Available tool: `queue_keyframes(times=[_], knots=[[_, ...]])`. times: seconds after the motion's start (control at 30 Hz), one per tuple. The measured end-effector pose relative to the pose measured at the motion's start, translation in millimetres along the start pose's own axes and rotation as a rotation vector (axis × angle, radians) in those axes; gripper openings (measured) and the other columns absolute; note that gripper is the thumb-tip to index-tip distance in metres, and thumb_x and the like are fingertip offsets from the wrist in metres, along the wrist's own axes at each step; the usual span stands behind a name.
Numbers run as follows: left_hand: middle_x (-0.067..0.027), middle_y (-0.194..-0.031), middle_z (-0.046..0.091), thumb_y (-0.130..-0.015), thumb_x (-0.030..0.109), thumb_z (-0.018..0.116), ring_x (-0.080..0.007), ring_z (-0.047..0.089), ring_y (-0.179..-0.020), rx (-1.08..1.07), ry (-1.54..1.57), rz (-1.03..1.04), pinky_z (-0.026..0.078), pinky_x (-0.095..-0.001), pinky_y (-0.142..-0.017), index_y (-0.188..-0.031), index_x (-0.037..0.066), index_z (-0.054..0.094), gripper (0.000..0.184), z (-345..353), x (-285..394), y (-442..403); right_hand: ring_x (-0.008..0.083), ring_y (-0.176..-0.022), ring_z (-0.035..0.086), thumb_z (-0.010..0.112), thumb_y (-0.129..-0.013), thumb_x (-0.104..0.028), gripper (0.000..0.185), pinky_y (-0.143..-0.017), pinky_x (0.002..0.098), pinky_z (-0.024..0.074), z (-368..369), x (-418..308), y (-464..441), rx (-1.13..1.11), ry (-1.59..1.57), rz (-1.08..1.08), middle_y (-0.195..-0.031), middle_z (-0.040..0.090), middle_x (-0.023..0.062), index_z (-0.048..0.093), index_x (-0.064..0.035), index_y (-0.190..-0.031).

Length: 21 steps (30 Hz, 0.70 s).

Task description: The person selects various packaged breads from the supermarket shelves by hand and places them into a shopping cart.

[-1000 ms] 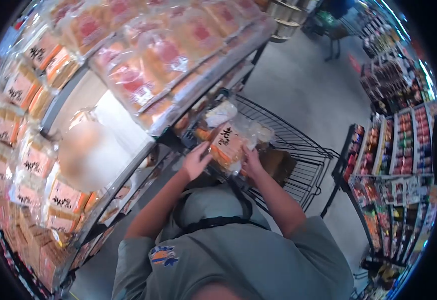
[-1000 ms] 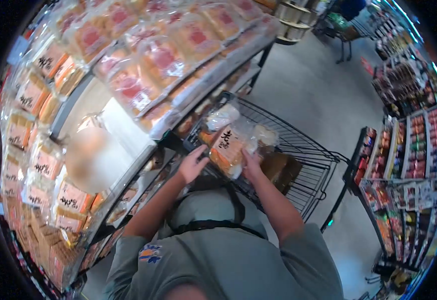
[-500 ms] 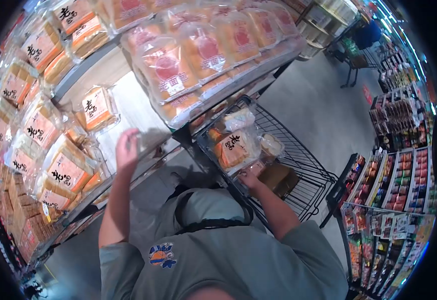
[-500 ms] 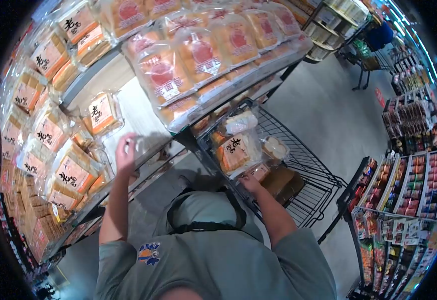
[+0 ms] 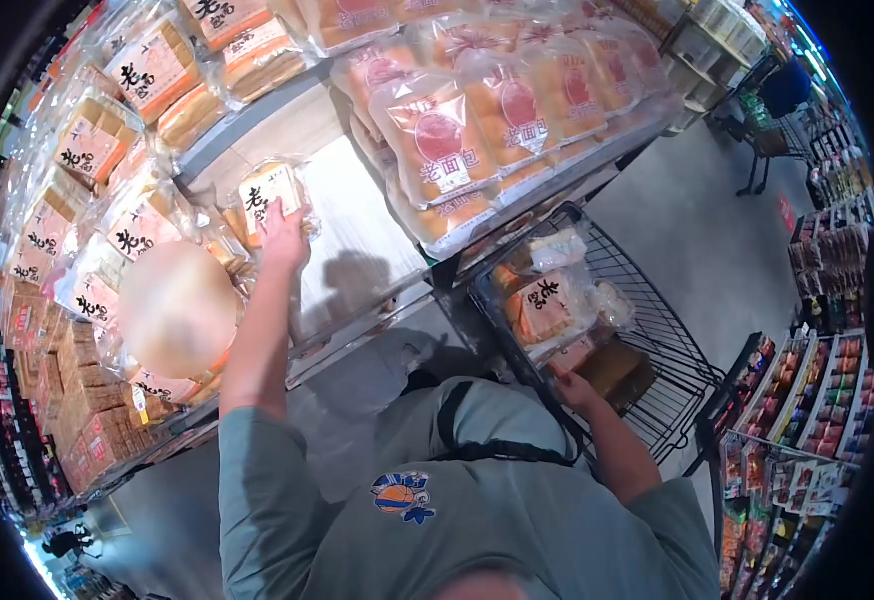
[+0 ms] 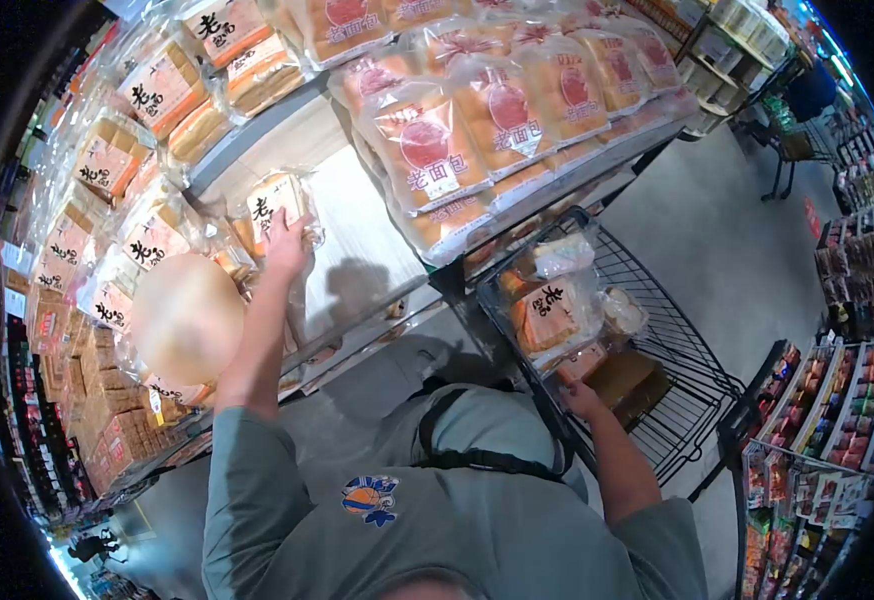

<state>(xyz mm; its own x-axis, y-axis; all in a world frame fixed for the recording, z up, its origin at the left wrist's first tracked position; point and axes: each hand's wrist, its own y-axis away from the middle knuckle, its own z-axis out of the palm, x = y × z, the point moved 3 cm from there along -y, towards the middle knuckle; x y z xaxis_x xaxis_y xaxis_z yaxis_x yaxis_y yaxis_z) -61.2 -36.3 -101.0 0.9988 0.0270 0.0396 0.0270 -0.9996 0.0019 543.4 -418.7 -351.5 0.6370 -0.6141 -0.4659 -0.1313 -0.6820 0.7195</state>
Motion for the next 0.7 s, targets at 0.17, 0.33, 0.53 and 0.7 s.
queue_keyframes(times=[0.17, 0.33, 0.53, 0.7], knots=[[-0.0142, -0.148, 0.032, -0.082, 0.016, 0.068, -0.0307, 0.025, -0.142, 0.016, 0.053, -0.103, 0.021, -0.0690, -0.109, -0.120, 0.028, 0.061, 0.040, 6, 6, -5, 0.0282, -0.103, 0.065, 0.060, -0.089, -0.028, 0.048, -0.089, 0.0365, 0.0501, -16, -47, 40, -0.054, 0.104, 0.078, -0.113, 0.066, 0.0191, 0.055, 0.0001, -0.127], [-0.0122, -0.144, 0.039, -0.083, 0.017, 0.068, -0.0306, 0.033, -0.138, 0.091, 0.053, -0.089, 0.026, -0.0673, -0.107, -0.111, 0.024, 0.066, 0.029, 14, -3, -11, 0.0306, -0.104, 0.065, 0.061, -0.088, -0.031, 0.050, -0.091, 0.0376, 0.0496, -17, -60, 44, -0.041, 0.143, 0.046, -0.115, 0.065, 0.0200, 0.056, -0.0011, -0.128], [-0.0139, -0.134, 0.050, -0.085, 0.018, 0.068, -0.0323, 0.044, -0.129, 0.267, 0.371, 0.009, 0.032, -0.0525, -0.108, -0.106, 0.016, 0.067, 0.022, -5, 13, -3, 0.0314, -0.105, 0.065, 0.062, -0.088, -0.031, 0.051, -0.092, 0.0387, 0.0494, -26, -85, 55, -0.033, 0.130, 0.088, -0.113, 0.066, 0.0205, 0.056, -0.0007, -0.127], [-0.0100, -0.105, 0.062, -0.092, 0.013, 0.062, -0.0221, 0.057, -0.103, 0.455, 1.057, -0.041, 0.043, -0.0326, -0.093, -0.103, 0.002, 0.061, 0.016, -13, 18, 26, 0.0314, -0.099, 0.066, 0.061, -0.088, -0.030, 0.047, -0.088, 0.0390, 0.0502, -29, -92, 51, -0.057, 0.057, 0.071, -0.107, 0.067, 0.0195, 0.057, 0.0001, -0.124]])
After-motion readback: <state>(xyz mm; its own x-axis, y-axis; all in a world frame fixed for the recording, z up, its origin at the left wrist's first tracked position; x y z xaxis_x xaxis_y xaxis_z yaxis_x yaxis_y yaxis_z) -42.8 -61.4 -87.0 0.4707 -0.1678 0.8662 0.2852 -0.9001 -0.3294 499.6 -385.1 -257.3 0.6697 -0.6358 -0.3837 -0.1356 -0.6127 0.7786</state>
